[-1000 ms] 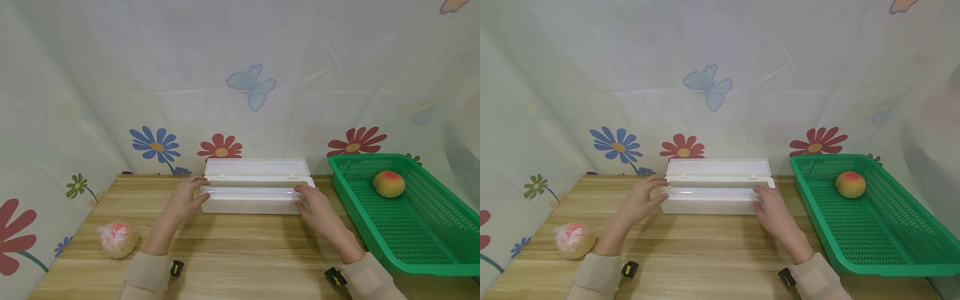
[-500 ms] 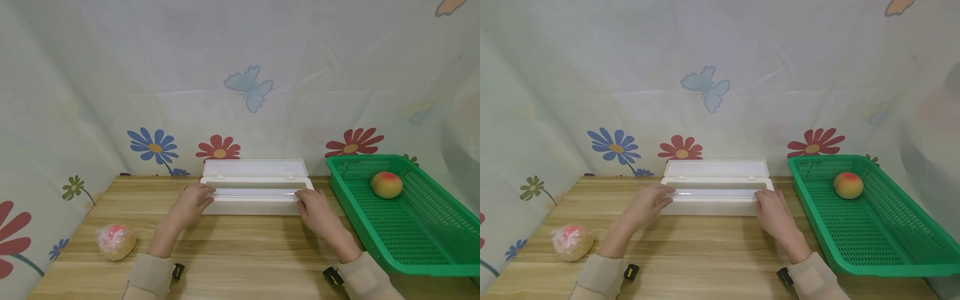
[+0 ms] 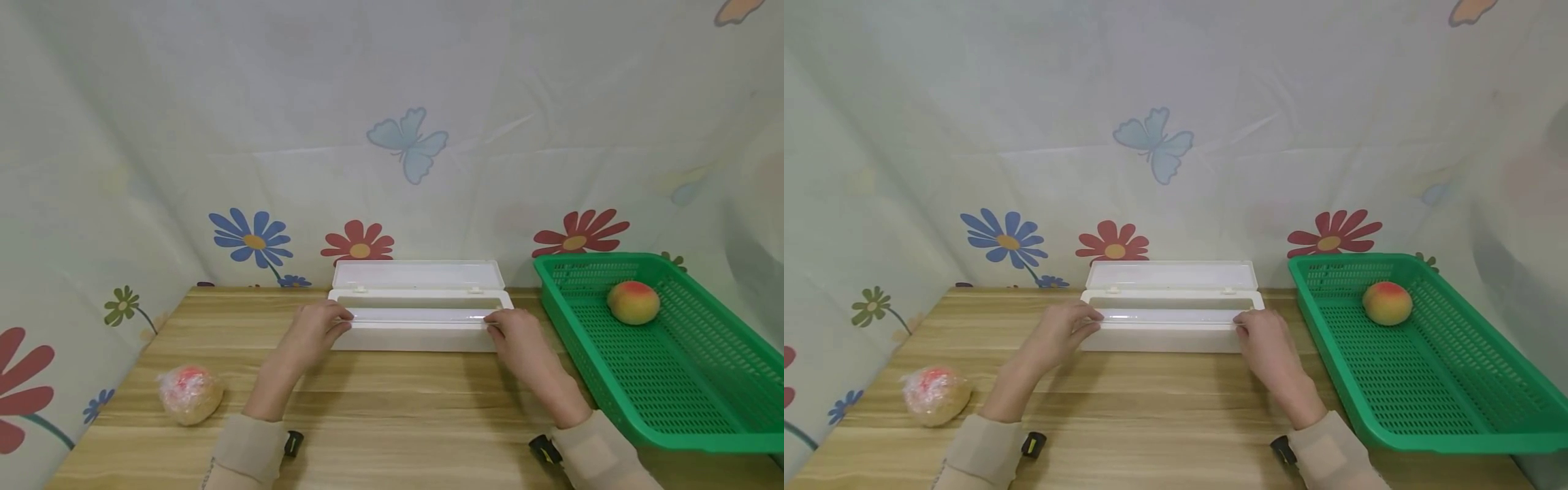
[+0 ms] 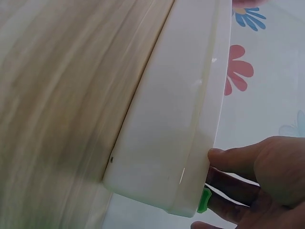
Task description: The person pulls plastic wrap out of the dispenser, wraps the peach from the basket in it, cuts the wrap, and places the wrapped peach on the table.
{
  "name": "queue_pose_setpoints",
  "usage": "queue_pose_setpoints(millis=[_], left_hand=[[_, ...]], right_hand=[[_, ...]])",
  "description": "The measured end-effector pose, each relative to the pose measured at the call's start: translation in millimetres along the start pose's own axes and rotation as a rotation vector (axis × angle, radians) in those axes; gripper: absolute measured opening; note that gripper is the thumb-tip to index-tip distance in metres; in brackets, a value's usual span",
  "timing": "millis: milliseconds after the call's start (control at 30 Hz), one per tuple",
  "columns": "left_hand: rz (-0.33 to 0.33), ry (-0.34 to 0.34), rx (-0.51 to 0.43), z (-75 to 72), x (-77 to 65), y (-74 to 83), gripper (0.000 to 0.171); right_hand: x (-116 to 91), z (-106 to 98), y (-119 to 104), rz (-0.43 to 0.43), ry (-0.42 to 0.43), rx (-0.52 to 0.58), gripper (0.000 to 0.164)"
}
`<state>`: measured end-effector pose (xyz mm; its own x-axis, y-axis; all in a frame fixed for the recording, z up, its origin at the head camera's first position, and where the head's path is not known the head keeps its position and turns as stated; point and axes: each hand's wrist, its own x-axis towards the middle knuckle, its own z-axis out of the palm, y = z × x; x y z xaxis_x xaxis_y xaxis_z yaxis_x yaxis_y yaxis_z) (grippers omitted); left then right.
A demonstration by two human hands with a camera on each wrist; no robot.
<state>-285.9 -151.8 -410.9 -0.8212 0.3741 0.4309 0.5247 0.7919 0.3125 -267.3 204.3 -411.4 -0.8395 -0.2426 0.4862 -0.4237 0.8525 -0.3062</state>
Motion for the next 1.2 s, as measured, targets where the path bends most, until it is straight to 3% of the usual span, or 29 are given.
queue_pose_setpoints(millis=[100,367,600,767,900,1200], left_hand=[[-0.017,0.017,-0.025,-0.3,0.7,2.0,0.011],[-0.137,0.055,-0.052,-2.5,2.0,13.5,0.008],[-0.151,0.071,-0.023,-3.6,2.3,19.8,0.006],[-0.17,0.091,-0.063,-4.2,1.7,22.8,0.005],[-0.214,0.108,-0.104,-3.9,2.0,24.8,0.006],[-0.227,0.16,-0.191,-6.7,2.8,24.9,0.005]], right_hand=[[1.1,-1.9,0.4,0.005,0.018,0.009,0.008],[1.0,-5.4,1.2,0.035,0.02,0.024,0.007],[0.5,-3.8,0.6,0.023,0.111,-0.013,0.006],[0.7,-0.6,1.7,-0.023,0.188,-0.044,0.007],[0.2,1.4,2.3,-0.012,0.224,-0.049,0.006],[3.3,-1.7,-0.8,0.009,0.248,0.041,0.005]])
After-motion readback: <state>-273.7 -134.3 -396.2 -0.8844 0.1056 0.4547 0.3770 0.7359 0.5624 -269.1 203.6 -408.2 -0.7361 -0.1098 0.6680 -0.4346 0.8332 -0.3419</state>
